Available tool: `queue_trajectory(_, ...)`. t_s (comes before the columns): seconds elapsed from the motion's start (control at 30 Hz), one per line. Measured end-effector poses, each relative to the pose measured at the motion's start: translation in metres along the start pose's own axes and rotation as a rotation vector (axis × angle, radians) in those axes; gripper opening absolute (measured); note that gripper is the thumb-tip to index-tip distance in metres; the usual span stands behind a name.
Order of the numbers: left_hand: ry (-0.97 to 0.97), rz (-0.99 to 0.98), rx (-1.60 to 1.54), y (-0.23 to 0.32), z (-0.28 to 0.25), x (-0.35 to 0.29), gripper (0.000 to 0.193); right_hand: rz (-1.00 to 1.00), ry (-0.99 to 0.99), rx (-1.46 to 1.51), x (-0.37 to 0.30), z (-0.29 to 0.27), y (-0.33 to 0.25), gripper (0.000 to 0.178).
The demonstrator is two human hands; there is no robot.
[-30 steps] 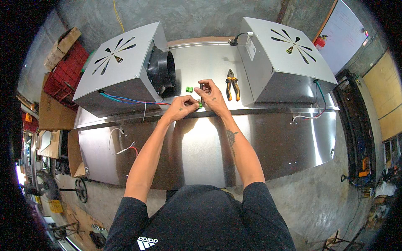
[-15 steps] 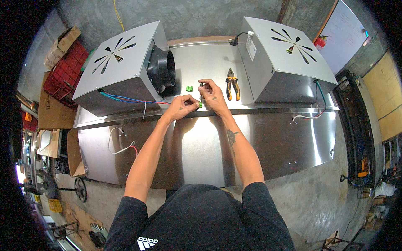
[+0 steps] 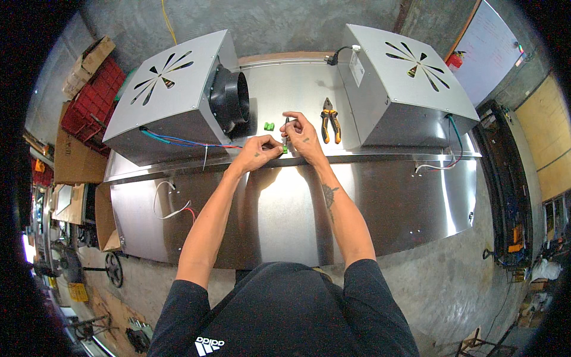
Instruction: The person strips insulation from several colored wires using wire cutters and then inserts the exposed ends into green terminal blocks. The person repeats this process for multiple wires, securing each connection by hand.
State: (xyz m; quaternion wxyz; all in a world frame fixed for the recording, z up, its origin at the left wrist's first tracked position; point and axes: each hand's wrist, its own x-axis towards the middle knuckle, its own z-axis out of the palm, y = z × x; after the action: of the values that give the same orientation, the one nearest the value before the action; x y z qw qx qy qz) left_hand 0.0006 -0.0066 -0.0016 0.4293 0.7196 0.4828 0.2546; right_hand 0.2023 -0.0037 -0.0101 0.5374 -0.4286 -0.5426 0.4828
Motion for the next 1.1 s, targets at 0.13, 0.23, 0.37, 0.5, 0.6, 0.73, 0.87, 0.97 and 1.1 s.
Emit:
queue_trajectory(0.13,0.009,0.006,-0.001,0.003,0.001,-0.001,0.030,-0.026,0.032,-0.196,0.004,-0.002,0.008,0.034)
queue_trajectory(0.23,0.007,-0.007,-0.006,0.005,-0.001,-0.003,0.030,-0.009,-0.001,-0.183,0.002,-0.003,0.005,0.035)
queue_trajectory(0.37,-0.001,-0.001,0.009,0.008,-0.001,-0.002,0.031,-0.002,0.001,0.012,0.002,0.000,0.005,0.038)
queue_trajectory(0.5,0.017,-0.018,0.011,0.008,-0.002,-0.005,0.031,0.025,-0.022,-0.253,-0.001,0.001,-0.009,0.038)
queue_trajectory(0.6,0.009,-0.001,-0.011,0.007,-0.002,-0.004,0.030,0.035,-0.037,-0.166,-0.002,0.000,-0.011,0.040)
queue_trajectory(0.73,0.003,-0.003,-0.011,0.008,-0.001,-0.003,0.030,0.022,-0.018,0.034,0.000,-0.001,0.001,0.043)
queue_trajectory(0.87,0.007,-0.016,-0.007,0.009,-0.003,-0.005,0.029,0.049,-0.026,-0.271,0.004,-0.001,-0.004,0.037)
queue_trajectory(0.97,0.006,0.016,0.003,0.002,-0.002,-0.002,0.029,0.006,-0.057,-0.272,0.003,-0.003,0.002,0.034)
queue_trajectory(1.1,-0.003,0.011,-0.011,0.004,0.000,0.000,0.029,0.042,-0.017,0.026,0.004,-0.002,0.007,0.036)
